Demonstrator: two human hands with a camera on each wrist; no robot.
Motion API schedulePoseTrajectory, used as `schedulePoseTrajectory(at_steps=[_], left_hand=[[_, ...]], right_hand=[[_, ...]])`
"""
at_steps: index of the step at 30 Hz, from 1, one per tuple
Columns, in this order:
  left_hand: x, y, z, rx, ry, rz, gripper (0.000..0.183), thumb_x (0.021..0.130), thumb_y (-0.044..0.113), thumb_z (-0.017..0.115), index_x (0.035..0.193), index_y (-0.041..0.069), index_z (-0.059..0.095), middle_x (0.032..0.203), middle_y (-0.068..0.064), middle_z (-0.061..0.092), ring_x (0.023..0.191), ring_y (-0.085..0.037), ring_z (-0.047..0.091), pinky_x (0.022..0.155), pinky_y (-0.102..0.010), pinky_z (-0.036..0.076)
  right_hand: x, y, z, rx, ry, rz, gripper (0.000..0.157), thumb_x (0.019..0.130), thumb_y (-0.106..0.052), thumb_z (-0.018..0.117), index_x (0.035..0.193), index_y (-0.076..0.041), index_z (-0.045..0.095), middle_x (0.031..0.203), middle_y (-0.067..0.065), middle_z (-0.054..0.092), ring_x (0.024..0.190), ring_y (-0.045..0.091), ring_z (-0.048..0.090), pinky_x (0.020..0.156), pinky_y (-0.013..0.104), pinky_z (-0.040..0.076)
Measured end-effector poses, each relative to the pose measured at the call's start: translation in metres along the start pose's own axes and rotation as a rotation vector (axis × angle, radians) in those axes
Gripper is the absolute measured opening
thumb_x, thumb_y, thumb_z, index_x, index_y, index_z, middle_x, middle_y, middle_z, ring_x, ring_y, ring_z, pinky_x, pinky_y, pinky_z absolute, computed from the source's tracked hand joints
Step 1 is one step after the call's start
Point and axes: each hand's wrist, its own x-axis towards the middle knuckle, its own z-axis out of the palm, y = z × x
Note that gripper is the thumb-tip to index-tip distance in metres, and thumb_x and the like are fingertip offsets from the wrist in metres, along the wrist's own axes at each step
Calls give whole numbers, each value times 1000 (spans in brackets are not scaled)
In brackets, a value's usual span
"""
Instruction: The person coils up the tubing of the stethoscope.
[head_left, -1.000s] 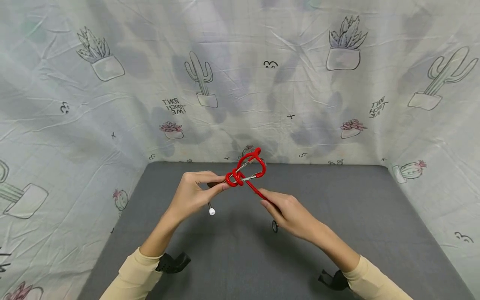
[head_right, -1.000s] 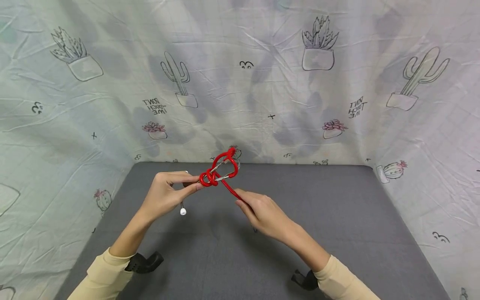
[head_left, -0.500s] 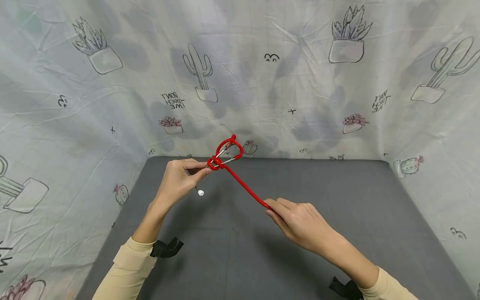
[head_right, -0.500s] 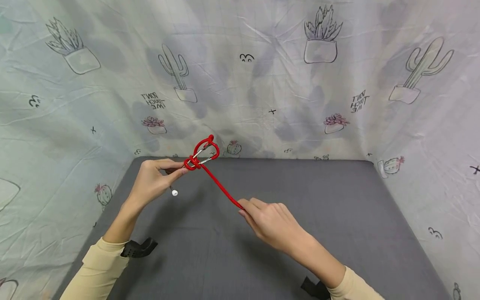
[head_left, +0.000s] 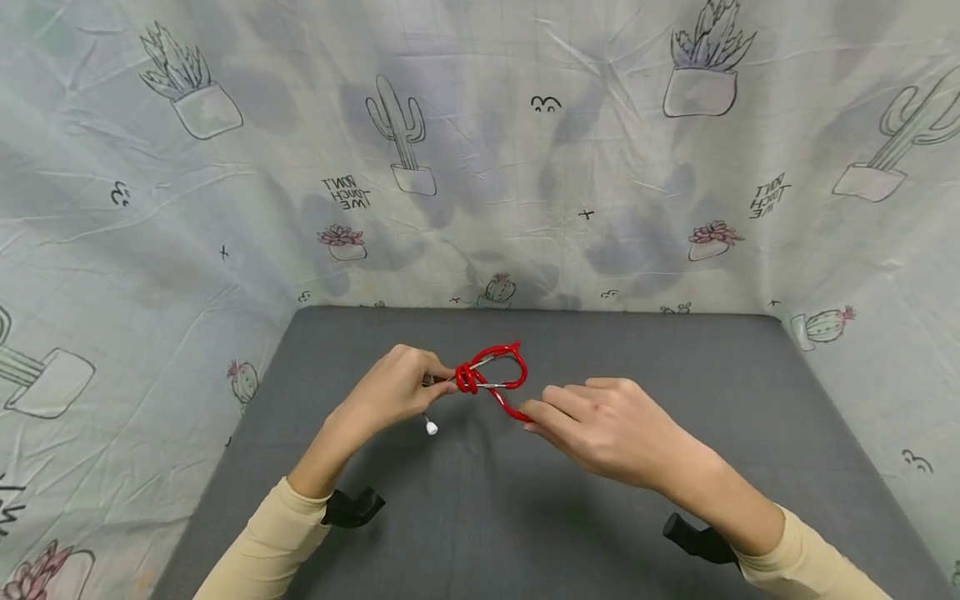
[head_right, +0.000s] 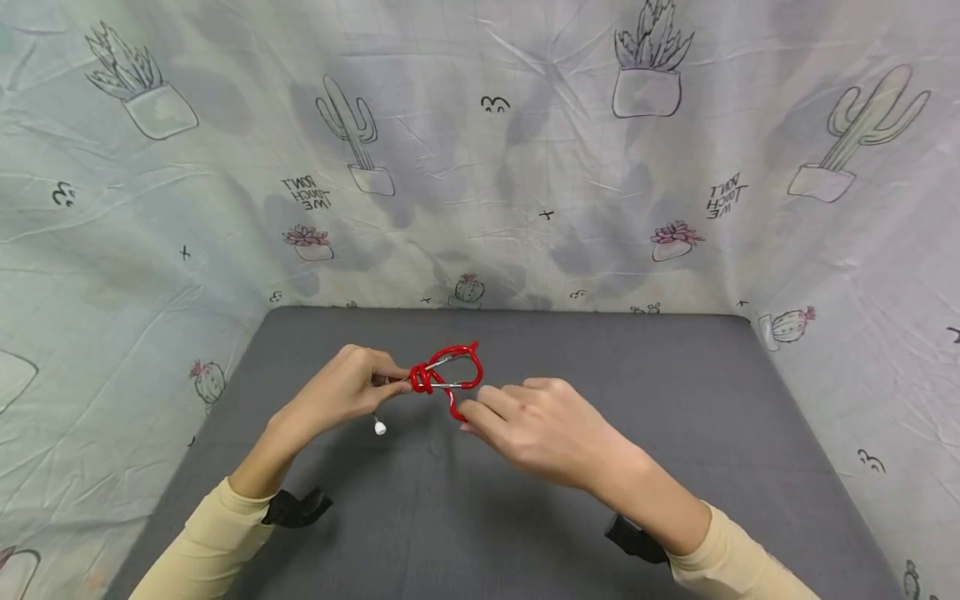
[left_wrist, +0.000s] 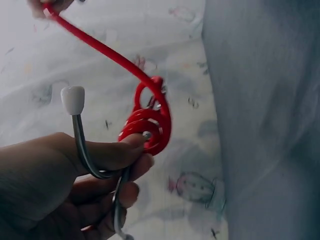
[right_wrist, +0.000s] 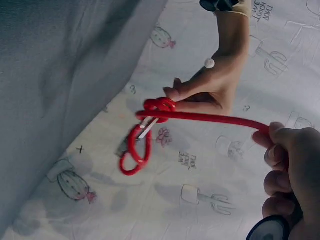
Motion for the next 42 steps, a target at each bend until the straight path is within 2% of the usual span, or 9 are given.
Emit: schedulePoseTrajectory(at_steps=[6, 10, 14, 16, 20, 28, 35, 39, 42], left_hand=[[1, 16, 10, -51, -179, 124, 12, 95, 14, 85, 106, 10, 88, 94, -1, 84, 55, 2, 46, 50, -17, 36], [-1, 24, 14, -189, -283, 241, 13, 95, 13, 85, 108, 10, 88, 85, 4, 81, 60, 6, 50, 54, -16, 42], [-5, 30, 11, -326, -306, 344, 17, 95, 13, 86, 112, 11, 88, 87, 7, 82, 71, 6, 60, 61, -18, 48], [-7, 32, 9, -358, -280, 416, 18, 95, 13, 86, 113, 11, 87, 89, 6, 83, 76, 5, 65, 65, -19, 52], [-9, 32, 4, -421, -200, 514, 18, 94, 11, 86, 111, 9, 87, 93, 2, 84, 81, -1, 70, 72, -26, 59], [-8, 24, 3, -554, -64, 554, 21, 87, 2, 89, 108, 3, 87, 95, -6, 85, 83, -9, 77, 79, -30, 62], [-9, 18, 1, -589, 50, 504, 22, 86, -6, 88, 107, -1, 86, 95, -11, 85, 82, -12, 75, 73, -33, 60], [-10, 15, 0, -571, 119, 428, 21, 86, -5, 87, 107, 0, 86, 96, -12, 85, 82, -12, 76, 70, -30, 60], [-11, 14, -2, -552, 158, 358, 21, 87, -4, 87, 107, 1, 86, 97, -12, 85, 83, -11, 76, 70, -29, 60]], right_hand=[[7, 18, 9, 161, -15, 36, 33, 117, -33, 51, 103, -15, 75, 75, -10, 56, 51, 2, 29, 48, 14, 26], [0, 43, 21, 357, -2, 165, 33, 116, -36, 51, 108, -16, 77, 81, -9, 63, 55, -1, 39, 51, 11, 30], [-12, 62, 30, 563, -34, 324, 21, 112, -27, 61, 112, -17, 79, 90, -10, 70, 66, -2, 47, 59, 12, 39], [-18, 67, 33, 657, -59, 396, 13, 109, -17, 66, 113, -17, 79, 90, -10, 70, 68, -1, 48, 63, 15, 42], [-27, 72, 40, 791, -96, 488, 22, 103, 2, 70, 114, -15, 79, 83, -7, 64, 66, 3, 47, 61, 22, 45], [-41, 69, 56, 910, -173, 628, 17, 106, -4, 67, 116, -14, 78, 80, -4, 60, 65, 7, 49, 61, 24, 46], [-47, 47, 71, 983, -241, 759, 19, 108, -3, 61, 117, -6, 78, 92, 7, 77, 77, 5, 66, 71, 25, 56], [-47, 34, 76, 976, -261, 813, 18, 109, -8, 62, 108, -6, 80, 69, -1, 55, 62, 2, 43, 62, 25, 43], [-46, 26, 78, 982, -252, 815, 20, 111, -11, 61, 103, -9, 79, 65, -6, 44, 57, 1, 31, 57, 24, 37]])
